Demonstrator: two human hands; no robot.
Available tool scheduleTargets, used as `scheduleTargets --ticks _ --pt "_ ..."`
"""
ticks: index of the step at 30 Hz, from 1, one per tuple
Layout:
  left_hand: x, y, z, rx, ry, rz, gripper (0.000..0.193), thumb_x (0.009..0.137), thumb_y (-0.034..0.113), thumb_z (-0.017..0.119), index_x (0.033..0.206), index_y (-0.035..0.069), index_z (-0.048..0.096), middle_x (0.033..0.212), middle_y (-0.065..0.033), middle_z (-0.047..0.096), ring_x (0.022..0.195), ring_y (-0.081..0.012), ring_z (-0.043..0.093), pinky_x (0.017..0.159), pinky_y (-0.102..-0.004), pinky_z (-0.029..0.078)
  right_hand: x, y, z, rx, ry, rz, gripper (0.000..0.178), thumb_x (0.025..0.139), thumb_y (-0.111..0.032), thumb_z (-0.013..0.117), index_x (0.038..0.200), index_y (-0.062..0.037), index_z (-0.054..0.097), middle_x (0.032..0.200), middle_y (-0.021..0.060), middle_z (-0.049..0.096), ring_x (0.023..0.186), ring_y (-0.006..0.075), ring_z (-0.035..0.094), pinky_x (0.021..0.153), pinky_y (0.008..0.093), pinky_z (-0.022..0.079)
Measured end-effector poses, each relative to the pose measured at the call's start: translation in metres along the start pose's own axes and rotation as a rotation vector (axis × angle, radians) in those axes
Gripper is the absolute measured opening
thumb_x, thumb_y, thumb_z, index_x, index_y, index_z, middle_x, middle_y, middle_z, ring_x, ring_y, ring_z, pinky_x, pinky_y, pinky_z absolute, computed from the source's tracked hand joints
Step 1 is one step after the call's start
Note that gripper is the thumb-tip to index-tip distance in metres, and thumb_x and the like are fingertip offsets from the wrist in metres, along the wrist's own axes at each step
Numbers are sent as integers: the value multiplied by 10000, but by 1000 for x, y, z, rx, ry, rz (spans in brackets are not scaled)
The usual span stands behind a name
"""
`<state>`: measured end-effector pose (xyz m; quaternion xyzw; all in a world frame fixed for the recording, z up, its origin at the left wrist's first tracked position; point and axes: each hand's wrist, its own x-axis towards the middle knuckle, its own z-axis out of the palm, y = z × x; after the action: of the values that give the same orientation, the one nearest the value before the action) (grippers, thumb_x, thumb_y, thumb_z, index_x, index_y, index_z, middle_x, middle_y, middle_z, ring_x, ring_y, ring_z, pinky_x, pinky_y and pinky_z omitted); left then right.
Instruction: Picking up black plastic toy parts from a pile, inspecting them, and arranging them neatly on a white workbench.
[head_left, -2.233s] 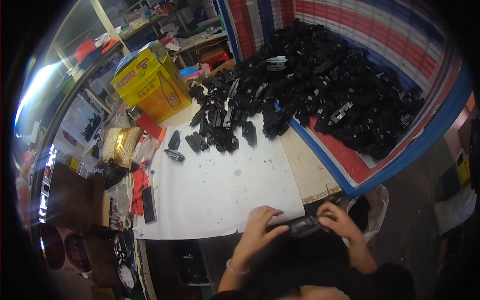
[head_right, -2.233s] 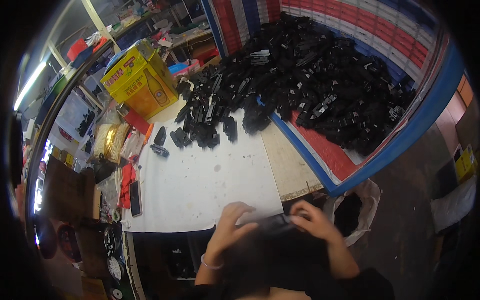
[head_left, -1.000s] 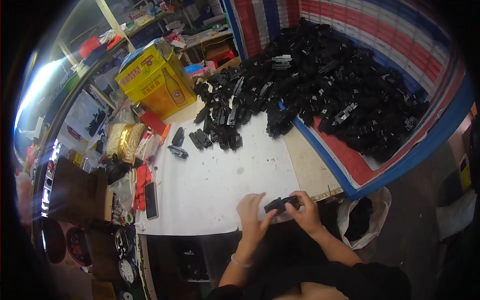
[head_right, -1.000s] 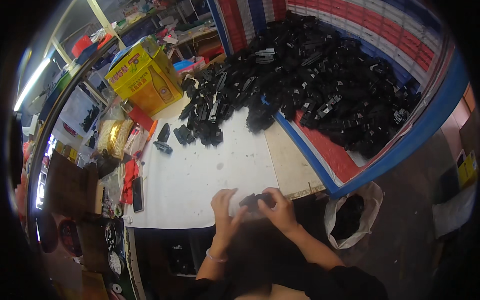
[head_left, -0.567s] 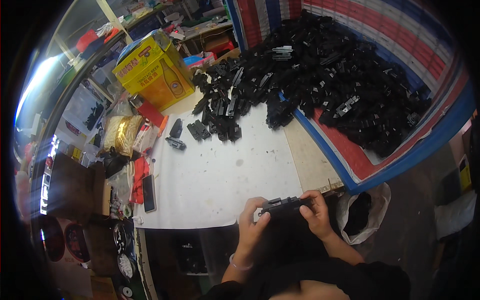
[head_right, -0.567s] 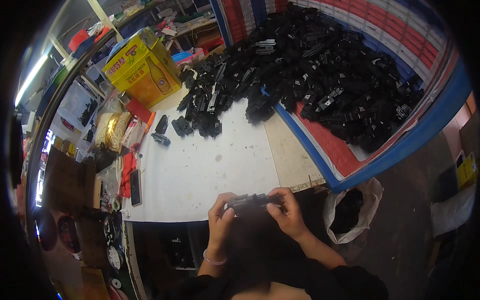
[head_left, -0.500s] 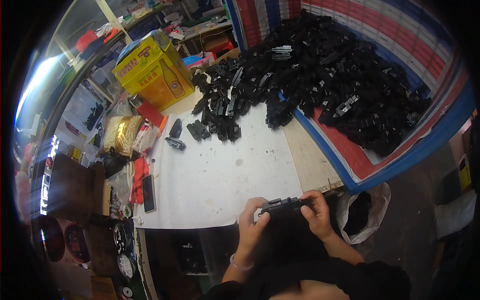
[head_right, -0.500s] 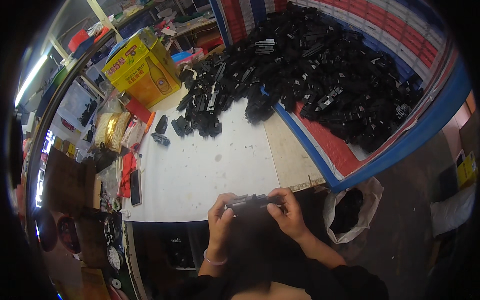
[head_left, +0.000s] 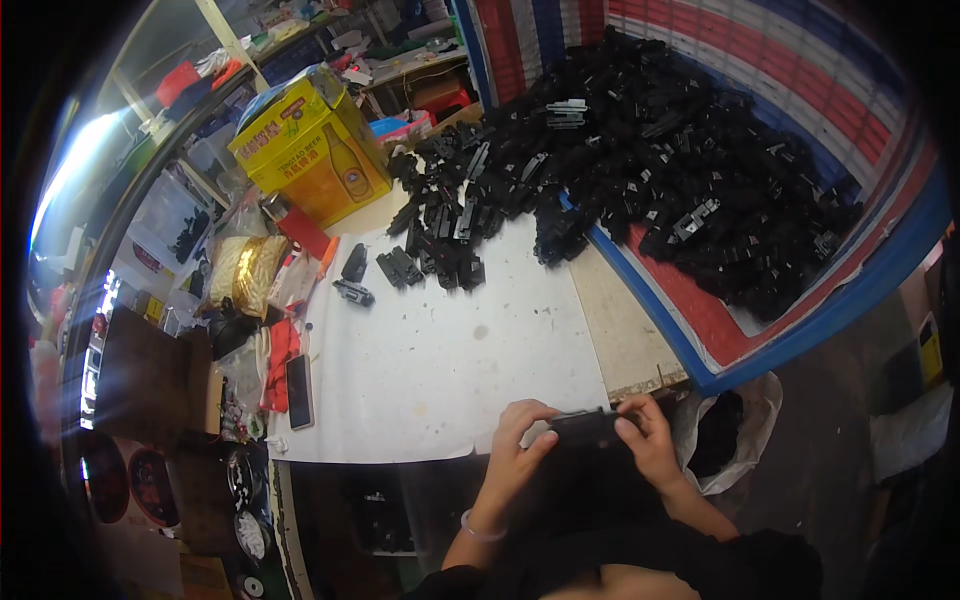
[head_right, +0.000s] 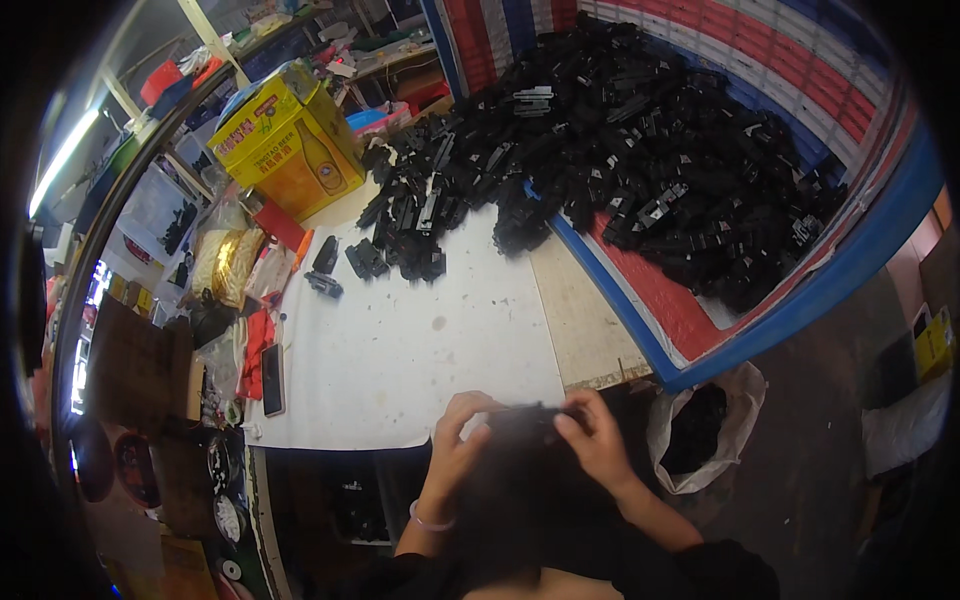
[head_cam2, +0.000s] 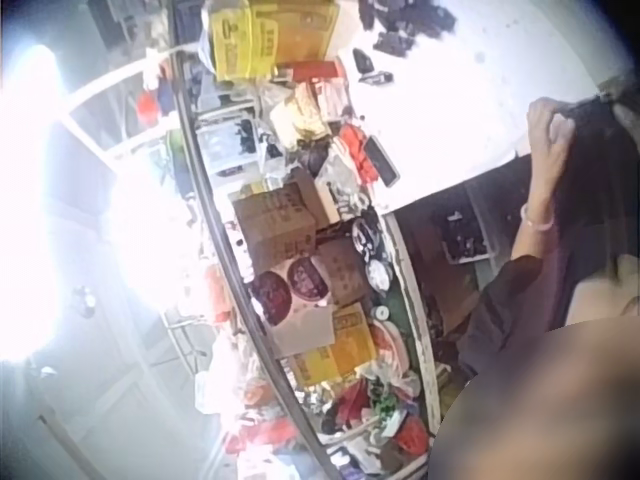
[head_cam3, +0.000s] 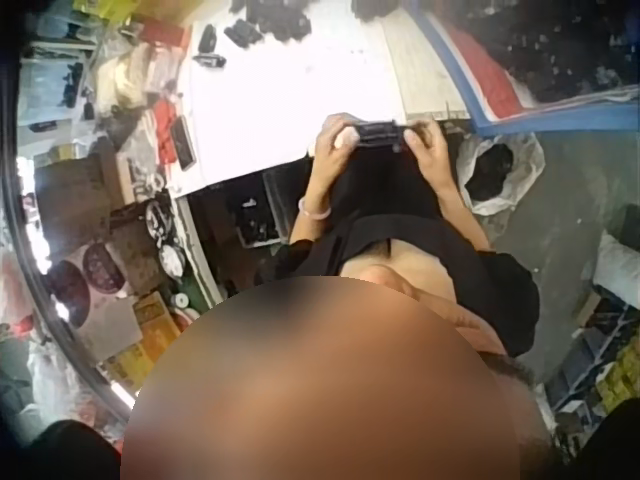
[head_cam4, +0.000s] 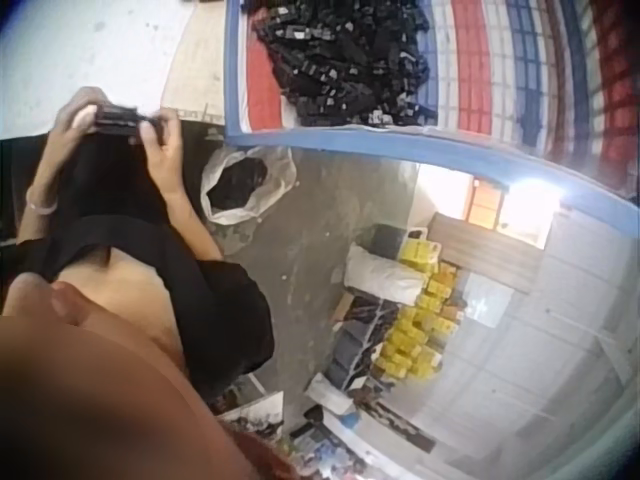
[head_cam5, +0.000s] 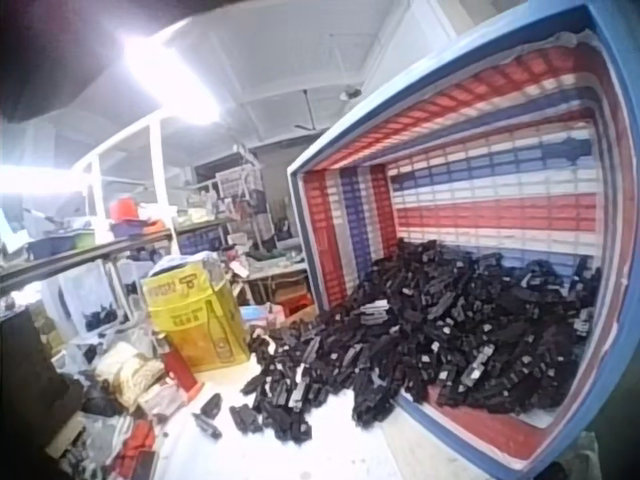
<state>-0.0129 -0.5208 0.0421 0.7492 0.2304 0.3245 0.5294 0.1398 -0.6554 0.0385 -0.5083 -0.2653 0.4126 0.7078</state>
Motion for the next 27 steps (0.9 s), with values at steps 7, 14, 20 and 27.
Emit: scheduleTargets --ticks 7,14,20,27 --pt "57 -63 -44 584 184 132 222 785 156 656 972 38 632 918 -106 622 881 -273 559 803 -349 415 -61 5 -168 -287 349 334 136 860 -141 556 940 -43 506 706 64 575 527 127 573 435 255 460" --pt "177 -116 -77 1116 390 -63 561 776 533 613 871 -19 651 825 -186 633 798 -326 588 697 -418 454 -86 28 -238 -1664 665 327 371 825 -269 613 1117 -66 505 781 172 633 592 321 619 551 411 495" --pt "203 -151 -91 1022 364 -233 494 751 467 654 783 -26 652 832 -198 650 810 -361 604 689 -436 473 -53 24 -138 -1282 266 208 442 819 -261 636 1197 -83 491 826 161 665 771 330 652 653 412 492" --pt "171 -143 -107 559 155 -372 434 761 409 668 882 -7 680 748 -109 670 681 -203 628 621 -327 464 -26 8 -55 -889 -27 -174 293 825 -120 637 1094 -30 565 856 111 666 756 200 664 679 282 512"
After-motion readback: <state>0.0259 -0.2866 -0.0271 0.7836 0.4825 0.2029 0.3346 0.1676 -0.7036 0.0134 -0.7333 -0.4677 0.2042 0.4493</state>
